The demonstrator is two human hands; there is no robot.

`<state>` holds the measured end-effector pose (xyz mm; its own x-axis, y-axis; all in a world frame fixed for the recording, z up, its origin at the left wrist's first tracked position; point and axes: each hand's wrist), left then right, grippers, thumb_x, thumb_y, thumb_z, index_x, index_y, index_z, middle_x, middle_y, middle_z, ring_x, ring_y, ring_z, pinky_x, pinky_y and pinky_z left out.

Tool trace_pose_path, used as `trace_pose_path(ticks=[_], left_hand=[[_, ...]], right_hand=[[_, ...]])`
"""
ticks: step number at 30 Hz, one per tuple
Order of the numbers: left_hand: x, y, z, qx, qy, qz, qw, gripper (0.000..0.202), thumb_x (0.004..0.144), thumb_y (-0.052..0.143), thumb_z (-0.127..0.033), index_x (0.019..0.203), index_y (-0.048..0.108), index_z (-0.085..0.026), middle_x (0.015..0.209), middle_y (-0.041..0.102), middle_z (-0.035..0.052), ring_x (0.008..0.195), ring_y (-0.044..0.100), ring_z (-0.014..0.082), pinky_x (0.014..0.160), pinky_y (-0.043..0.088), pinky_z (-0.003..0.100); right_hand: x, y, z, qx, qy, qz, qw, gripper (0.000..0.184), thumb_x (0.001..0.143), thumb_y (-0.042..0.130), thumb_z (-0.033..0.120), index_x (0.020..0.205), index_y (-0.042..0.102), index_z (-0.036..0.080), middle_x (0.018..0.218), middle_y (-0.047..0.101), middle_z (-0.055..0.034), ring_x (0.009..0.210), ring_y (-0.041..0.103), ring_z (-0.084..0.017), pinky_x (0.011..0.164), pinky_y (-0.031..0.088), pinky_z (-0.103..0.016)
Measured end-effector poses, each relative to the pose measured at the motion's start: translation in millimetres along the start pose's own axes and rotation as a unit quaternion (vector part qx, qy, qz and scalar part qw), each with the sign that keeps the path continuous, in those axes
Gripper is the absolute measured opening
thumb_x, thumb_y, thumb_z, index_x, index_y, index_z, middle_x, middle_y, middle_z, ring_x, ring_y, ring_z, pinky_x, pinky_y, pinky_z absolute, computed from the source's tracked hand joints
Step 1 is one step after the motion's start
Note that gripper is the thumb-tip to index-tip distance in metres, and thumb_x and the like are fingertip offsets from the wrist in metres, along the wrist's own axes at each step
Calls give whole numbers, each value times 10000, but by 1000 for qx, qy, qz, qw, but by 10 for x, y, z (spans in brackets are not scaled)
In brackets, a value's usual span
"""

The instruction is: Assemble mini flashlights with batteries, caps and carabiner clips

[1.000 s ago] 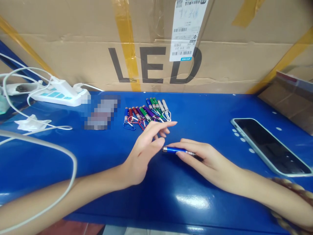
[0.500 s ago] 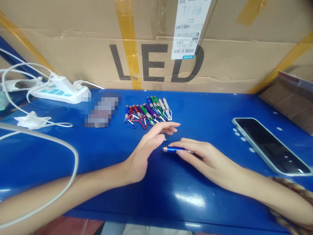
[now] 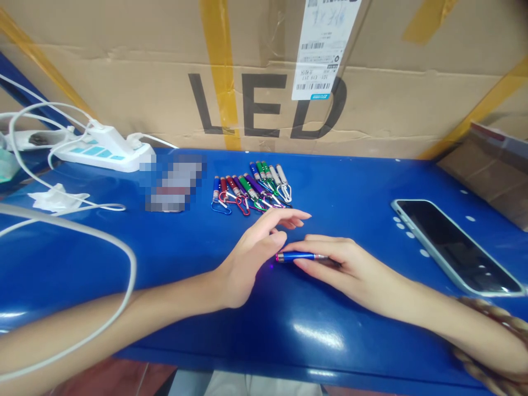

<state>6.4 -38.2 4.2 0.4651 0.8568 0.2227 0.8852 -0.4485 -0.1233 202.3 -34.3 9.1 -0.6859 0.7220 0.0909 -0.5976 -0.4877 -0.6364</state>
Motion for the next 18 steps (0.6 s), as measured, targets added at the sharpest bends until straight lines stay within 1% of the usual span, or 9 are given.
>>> trace_pose_path(ticks=[3,7,11,14,18], left_hand=[[1,5,-4,-2,0,-1,1000,406,921,311,-367,1188,533,-157,1163,546,64,1142,465,216,970,345,300],[-5,14,-16,-7,-7,-5,1000,389,923,303,-349,1176,534,-163,1166,543,61,1146,463,213,958,351,299],[-10,10,-17,-13,-11,-5,1000,369,924,308,-337,1164,536,-173,1159,546,52,1147,462,207,969,341,295],[-14,1,-15,-13,-13,-3,1000,362,925,313,-344,1158,539,-182,1151,550,46,1143,464,206,978,332,295],[-20,1,-23,-12,-21,-4,1000,361,919,317,-343,1154,538,-182,1151,547,50,1142,460,211,978,331,304]], right_hand=[[13,0,12,-1,-12,-3,1000,249,919,490,311,1102,645,244,1040,675,17,895,611,-102,803,486,-202],[20,2,30,-13,-23,-8,1000,280,933,457,296,1153,619,237,1153,648,5,1022,599,-123,911,466,-240],[20,-1,24,-14,-40,4,999,304,944,432,272,1199,593,234,1223,615,2,1108,565,-120,979,433,-251],[23,-6,24,-7,-53,13,998,309,946,430,258,1208,590,220,1233,611,-6,1143,544,-117,1012,407,-253],[33,-14,44,3,-59,16,998,309,945,435,236,1210,592,225,1225,615,-10,1131,551,-121,999,419,-264]])
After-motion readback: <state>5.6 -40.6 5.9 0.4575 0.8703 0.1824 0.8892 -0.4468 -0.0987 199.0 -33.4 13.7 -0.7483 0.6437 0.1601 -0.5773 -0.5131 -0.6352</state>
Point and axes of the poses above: each hand's wrist, its own x-axis towards the middle knuckle, its own y-axis out of the palm, z = x × y
